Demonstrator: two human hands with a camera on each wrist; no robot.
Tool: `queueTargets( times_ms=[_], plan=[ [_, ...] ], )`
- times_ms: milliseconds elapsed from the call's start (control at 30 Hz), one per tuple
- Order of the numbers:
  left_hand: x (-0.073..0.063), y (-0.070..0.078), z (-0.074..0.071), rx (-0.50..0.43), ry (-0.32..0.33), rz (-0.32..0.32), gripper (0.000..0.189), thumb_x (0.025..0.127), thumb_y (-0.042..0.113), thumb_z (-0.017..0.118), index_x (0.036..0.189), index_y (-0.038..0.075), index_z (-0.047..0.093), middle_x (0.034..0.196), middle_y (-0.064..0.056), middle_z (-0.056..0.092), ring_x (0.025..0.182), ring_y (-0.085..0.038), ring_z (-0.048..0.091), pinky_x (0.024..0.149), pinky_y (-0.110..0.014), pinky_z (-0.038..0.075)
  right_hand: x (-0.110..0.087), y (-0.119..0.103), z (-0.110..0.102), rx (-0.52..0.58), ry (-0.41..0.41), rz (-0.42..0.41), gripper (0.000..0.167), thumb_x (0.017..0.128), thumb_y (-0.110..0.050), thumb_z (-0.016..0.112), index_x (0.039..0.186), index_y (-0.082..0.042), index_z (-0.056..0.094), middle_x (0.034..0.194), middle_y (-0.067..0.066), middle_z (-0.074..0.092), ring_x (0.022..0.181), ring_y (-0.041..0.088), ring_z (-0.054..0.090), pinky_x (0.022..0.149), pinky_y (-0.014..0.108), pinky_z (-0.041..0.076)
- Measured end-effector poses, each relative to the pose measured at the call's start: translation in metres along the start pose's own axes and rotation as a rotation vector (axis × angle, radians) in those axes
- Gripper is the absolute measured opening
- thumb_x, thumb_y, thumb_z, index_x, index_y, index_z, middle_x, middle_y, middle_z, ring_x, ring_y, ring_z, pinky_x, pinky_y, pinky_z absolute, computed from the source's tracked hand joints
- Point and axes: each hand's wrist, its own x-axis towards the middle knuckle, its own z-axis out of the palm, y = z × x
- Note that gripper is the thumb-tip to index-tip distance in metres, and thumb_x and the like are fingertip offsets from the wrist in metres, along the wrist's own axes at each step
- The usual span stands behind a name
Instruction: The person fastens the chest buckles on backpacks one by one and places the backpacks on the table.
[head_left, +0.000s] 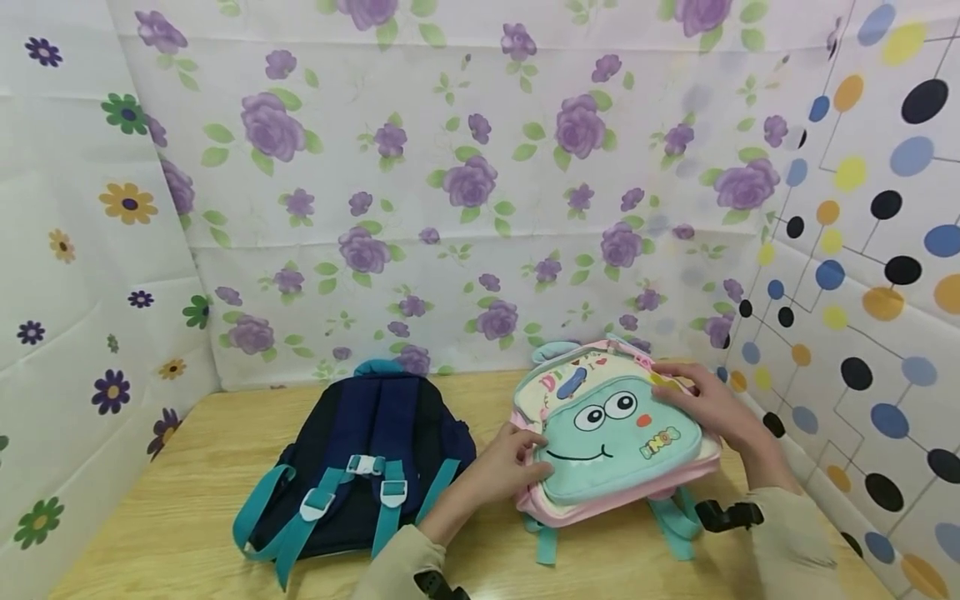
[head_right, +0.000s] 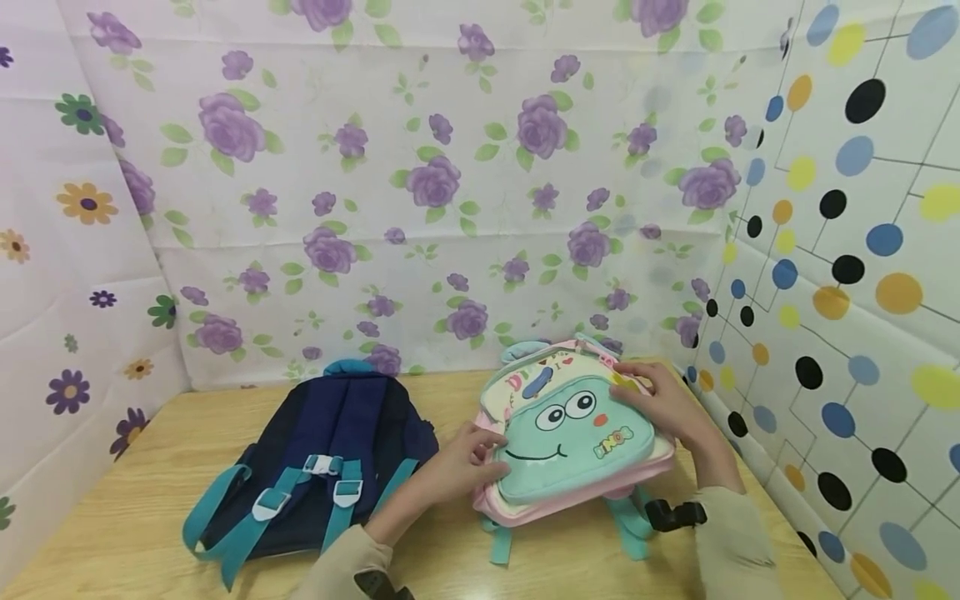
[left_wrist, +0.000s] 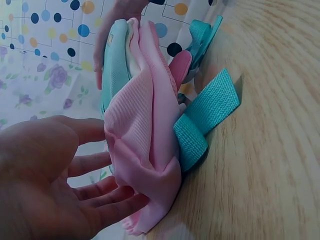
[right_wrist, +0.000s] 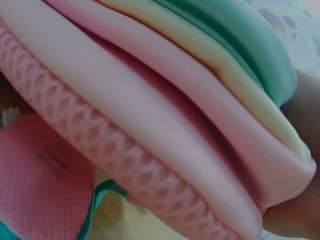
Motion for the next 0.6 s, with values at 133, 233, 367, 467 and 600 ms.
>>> queueTargets(
  times_ms=[133,233,367,467,600],
  plan=[
    [0.003,0.000,0.005,-0.018,-0.024,-0.011,0.056,0.087,0.050,0.072,0.132,0.018,0.062,0.113,-0.006,0.047,0.093,-0.017,0.049,0.072,-0.027,0.043,-0.007,-0.003,-0.009,-0.017,-0.012,0.014,0.061,0.097,-0.044,0.061,0.149,-0.015,0.045,0.151,0.021,0.035,0.086,0.023,0.060,0.066,0.029,0.054],
    [0.005,0.002,0.007,-0.036,-0.047,-0.018,0.062,0.086,0.053,0.072,0.135,0.018,0.060,0.117,-0.005,0.046,0.098,-0.018,0.049,0.077,-0.029,0.043,-0.009,-0.004,-0.015,-0.037,-0.015,0.018,0.060,0.097,-0.044,0.060,0.149,-0.016,0.045,0.151,0.020,0.036,0.087,0.023,0.058,0.068,0.028,0.052],
    [0.007,0.004,0.010,-0.035,-0.079,-0.019,0.070,0.084,0.057,0.072,0.140,0.019,0.056,0.127,-0.006,0.044,0.107,-0.019,0.049,0.088,-0.034,0.046,-0.010,-0.004,-0.020,-0.046,-0.008,0.015,0.059,0.098,-0.044,0.060,0.148,-0.018,0.046,0.148,0.017,0.040,0.084,0.021,0.058,0.066,0.028,0.052],
    [0.009,0.006,0.012,-0.030,-0.093,-0.022,0.073,0.082,0.059,0.073,0.141,0.021,0.054,0.138,-0.008,0.040,0.117,-0.021,0.049,0.098,-0.038,0.046,-0.011,-0.006,-0.024,-0.049,-0.003,-0.007,0.058,0.098,-0.042,0.061,0.148,-0.017,0.048,0.149,0.017,0.039,0.084,0.020,0.058,0.065,0.029,0.053],
    [0.010,0.007,0.014,-0.036,-0.110,-0.033,0.074,0.082,0.058,0.074,0.142,0.022,0.053,0.142,-0.008,0.037,0.121,-0.021,0.048,0.103,-0.040,0.045,-0.012,-0.014,-0.029,-0.038,-0.006,-0.046,0.055,0.099,-0.037,0.061,0.146,-0.013,0.049,0.150,0.019,0.037,0.090,0.016,0.057,0.068,0.026,0.053]
  ],
)
